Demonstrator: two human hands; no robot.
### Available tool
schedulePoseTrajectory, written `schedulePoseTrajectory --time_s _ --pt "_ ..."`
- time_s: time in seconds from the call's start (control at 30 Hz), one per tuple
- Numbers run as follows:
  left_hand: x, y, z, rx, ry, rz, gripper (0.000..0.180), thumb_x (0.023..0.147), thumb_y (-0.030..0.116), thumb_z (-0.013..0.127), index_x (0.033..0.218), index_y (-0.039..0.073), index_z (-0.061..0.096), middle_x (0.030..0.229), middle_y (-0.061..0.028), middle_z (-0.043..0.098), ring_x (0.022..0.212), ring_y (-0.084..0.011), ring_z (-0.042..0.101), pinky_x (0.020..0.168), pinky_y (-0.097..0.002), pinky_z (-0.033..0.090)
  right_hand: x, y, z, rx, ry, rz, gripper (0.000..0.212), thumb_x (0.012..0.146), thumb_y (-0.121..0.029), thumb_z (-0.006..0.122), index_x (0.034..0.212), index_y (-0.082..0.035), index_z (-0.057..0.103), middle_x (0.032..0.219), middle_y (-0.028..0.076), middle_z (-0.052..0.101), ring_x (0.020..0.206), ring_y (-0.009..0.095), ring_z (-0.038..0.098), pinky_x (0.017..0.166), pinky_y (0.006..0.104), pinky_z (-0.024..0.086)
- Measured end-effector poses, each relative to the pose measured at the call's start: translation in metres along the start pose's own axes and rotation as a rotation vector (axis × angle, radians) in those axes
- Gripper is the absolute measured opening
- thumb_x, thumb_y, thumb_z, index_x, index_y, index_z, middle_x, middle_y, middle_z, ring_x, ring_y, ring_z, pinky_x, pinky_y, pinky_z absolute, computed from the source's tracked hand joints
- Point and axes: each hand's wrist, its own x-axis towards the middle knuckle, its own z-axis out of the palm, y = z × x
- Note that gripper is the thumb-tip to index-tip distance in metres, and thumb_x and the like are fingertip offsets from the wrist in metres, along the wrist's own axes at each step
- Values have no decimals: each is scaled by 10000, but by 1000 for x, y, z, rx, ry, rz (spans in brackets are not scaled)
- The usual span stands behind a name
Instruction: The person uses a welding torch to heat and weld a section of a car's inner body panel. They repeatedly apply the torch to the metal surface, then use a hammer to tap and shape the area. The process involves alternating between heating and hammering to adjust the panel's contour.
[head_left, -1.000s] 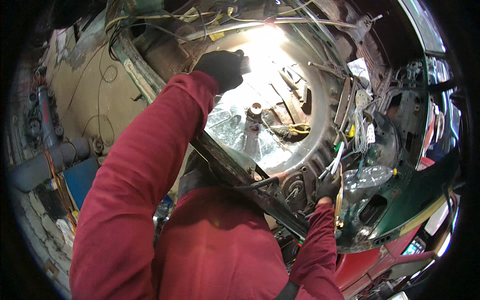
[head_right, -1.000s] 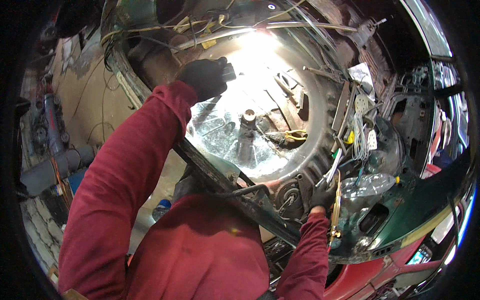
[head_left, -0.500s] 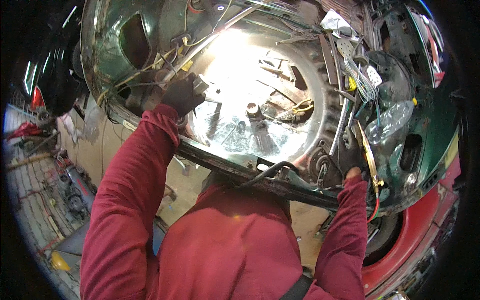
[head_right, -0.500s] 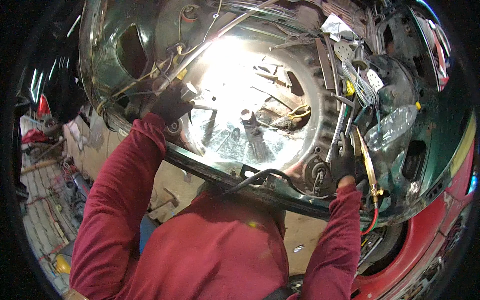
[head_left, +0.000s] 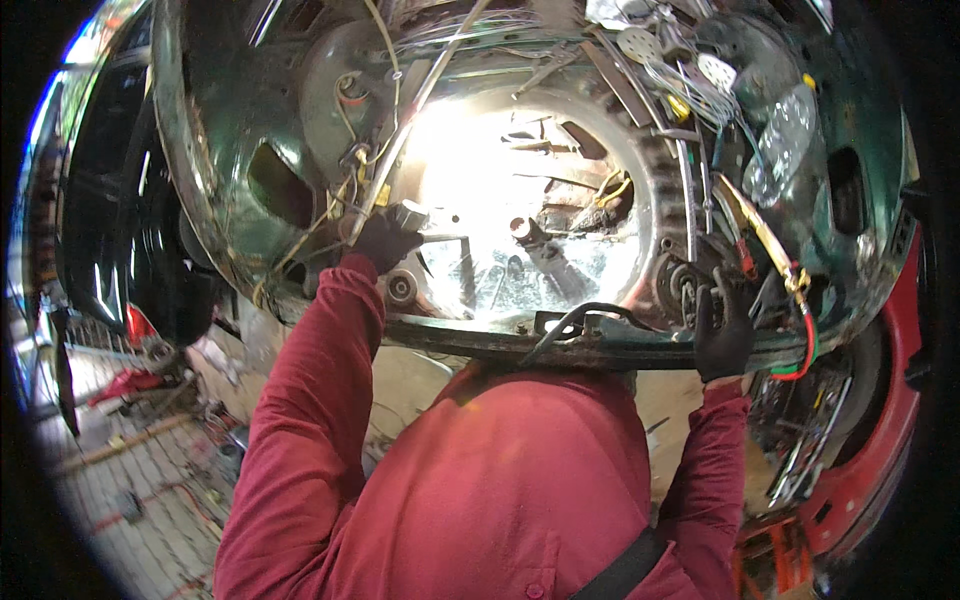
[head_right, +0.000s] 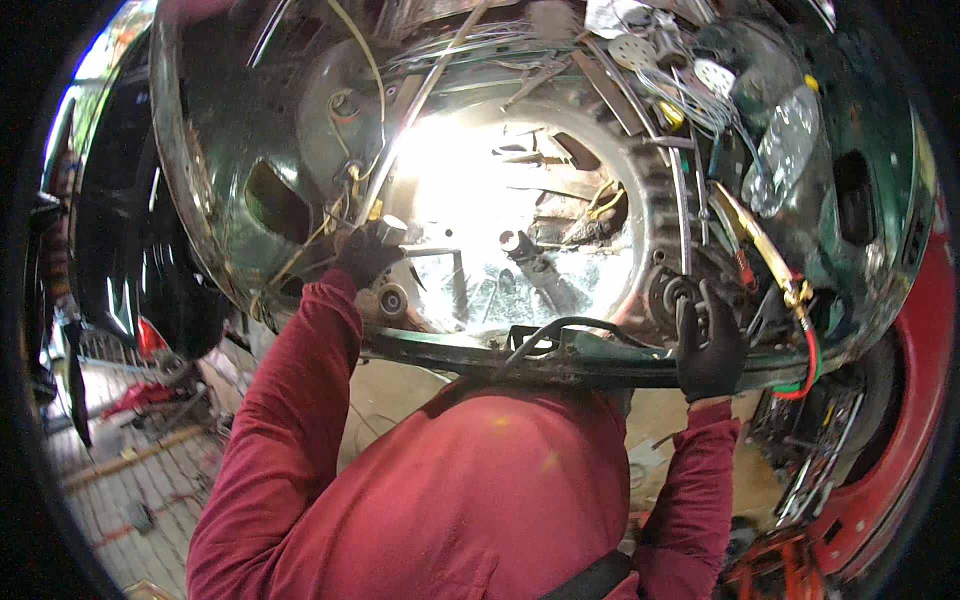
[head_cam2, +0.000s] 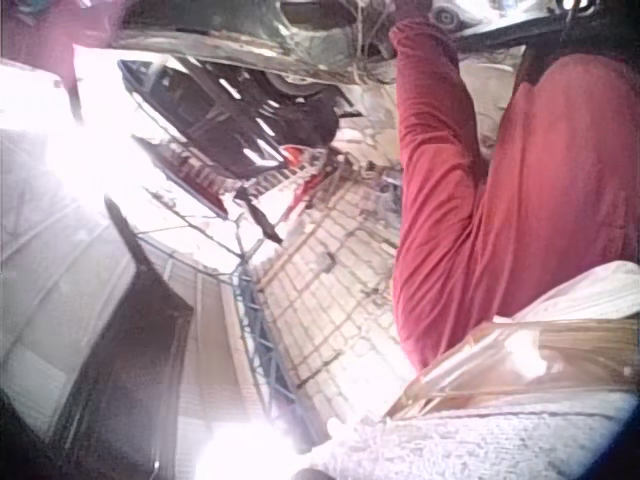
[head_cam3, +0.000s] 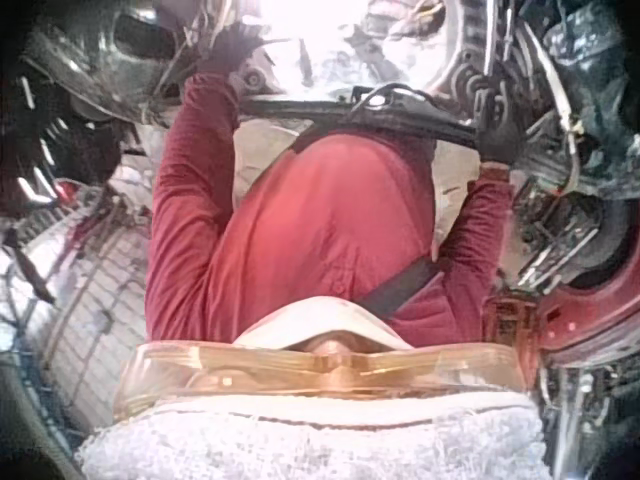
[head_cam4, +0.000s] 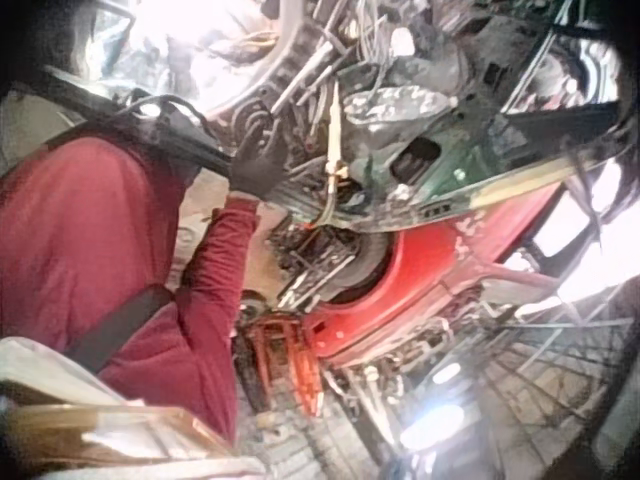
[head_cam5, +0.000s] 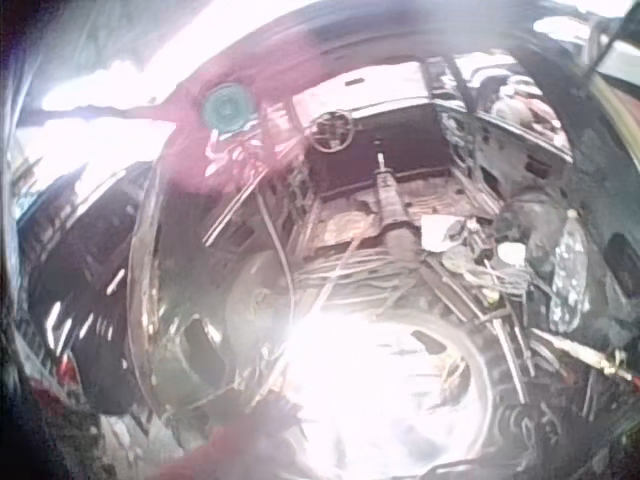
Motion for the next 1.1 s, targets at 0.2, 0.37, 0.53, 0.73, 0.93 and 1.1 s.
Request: schedulePoseTrajectory --time_s 0.2,0.37,0.53,0.73,0.93,1.1 --pt "13 29 -31 -343 -54 -297 583 884 463 824 1290 68 689 1144 -208 780 1006 -401 769 849 -527 617 -6 7 0 54 -33 122 379 1071 -222 701 1398 -31 705 1180 214 774 966 317 764 847 422 597" --pt "10 31 -25 -284 -59 -304 602 874 430 831 1335 73 678 1163 -217 782 1060 -426 762 902 -524 613 -4 8 3 80 -11 128 382 1069 -205 700 1404 -22 698 1237 223 770 999 328 759 894 428 596" --pt "7 48 -35 -363 -114 -328 606 856 410 841 1339 77 690 1170 -227 782 1080 -420 760 916 -514 610 -4 2 -1 25 -37 174 381 1059 -207 710 1386 -11 707 1253 217 770 1096 368 772 923 450 606" --pt "-8 43 -12 -43 -78 161 480 880 401 824 1203 72 692 1037 -186 788 943 -387 774 790 -498 619 1 2 -1 54 -107 204 392 1038 -160 715 1398 -4 700 1235 220 770 1073 378 769 930 452 599" --pt "35 30 -10 -234 -140 -1 491 880 377 834 1218 55 681 1028 -218 771 965 -414 770 791 -499 619 3 -1 1 -2 -139 208 388 1029 -167 727 1379 1 710 1212 228 767 1073 401 761 938 463 597" --pt "63 40 -46 -330 -147 -109 464 909 353 817 1237 55 678 1038 -196 766 940 -406 765 824 -498 618 2 2 -1 -33 -185 225 391 1039 -148 707 1407 -14 699 1277 230 753 1113 390 756 956 451 592"
